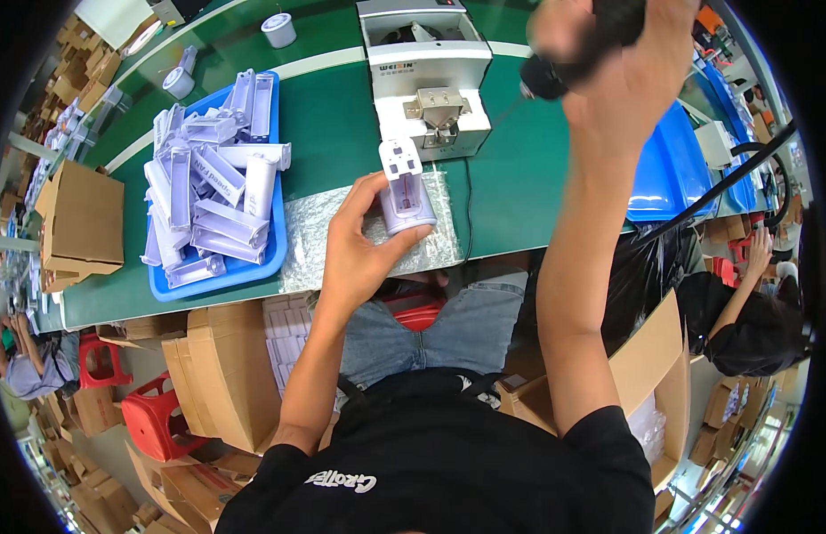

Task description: Assembling plastic housings for small electric fans and using an electric screwdriver to secure the internal components.

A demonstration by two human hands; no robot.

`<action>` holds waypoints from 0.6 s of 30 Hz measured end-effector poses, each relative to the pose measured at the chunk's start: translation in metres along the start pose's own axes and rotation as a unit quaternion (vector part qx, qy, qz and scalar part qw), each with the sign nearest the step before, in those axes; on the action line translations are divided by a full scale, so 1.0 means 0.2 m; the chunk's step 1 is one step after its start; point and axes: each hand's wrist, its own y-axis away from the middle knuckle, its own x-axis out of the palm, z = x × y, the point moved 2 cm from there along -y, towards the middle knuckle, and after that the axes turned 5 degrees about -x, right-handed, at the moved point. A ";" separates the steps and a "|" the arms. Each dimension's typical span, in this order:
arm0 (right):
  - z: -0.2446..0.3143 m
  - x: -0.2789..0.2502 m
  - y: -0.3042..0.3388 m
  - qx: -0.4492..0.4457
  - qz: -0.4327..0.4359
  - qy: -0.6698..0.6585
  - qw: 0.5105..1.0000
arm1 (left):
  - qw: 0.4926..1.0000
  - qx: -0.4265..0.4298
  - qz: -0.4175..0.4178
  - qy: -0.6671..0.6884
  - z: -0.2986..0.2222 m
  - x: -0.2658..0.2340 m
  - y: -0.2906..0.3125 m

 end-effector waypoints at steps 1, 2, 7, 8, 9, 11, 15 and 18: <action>0.02 0.01 0.00 -0.099 0.030 0.332 0.938 | 1.000 -0.002 -0.003 0.002 -0.01 0.00 0.00; 0.03 0.02 0.00 -0.185 0.055 0.624 0.757 | 1.000 -0.003 -0.004 0.000 -0.01 0.00 0.00; -0.10 -0.06 -0.10 -0.167 0.110 0.601 0.774 | 1.000 -0.009 -0.010 0.000 0.02 -0.03 0.01; -0.11 -0.07 -0.11 -0.166 0.110 0.602 0.774 | 1.000 -0.009 -0.010 0.001 0.02 -0.03 0.01; -0.12 -0.10 -0.11 -0.158 0.127 0.604 0.771 | 1.000 -0.004 -0.012 -0.005 0.02 -0.02 0.01; -0.12 -0.10 -0.10 -0.140 0.140 0.609 0.768 | 1.000 0.000 -0.012 -0.009 0.01 -0.02 0.01; -0.15 -0.08 -0.08 -0.122 0.104 0.609 0.777 | 1.000 0.007 -0.012 -0.022 0.00 -0.03 0.01; -0.16 -0.08 -0.06 -0.126 0.120 0.600 0.781 | 1.000 0.008 -0.022 -0.020 0.01 -0.05 0.01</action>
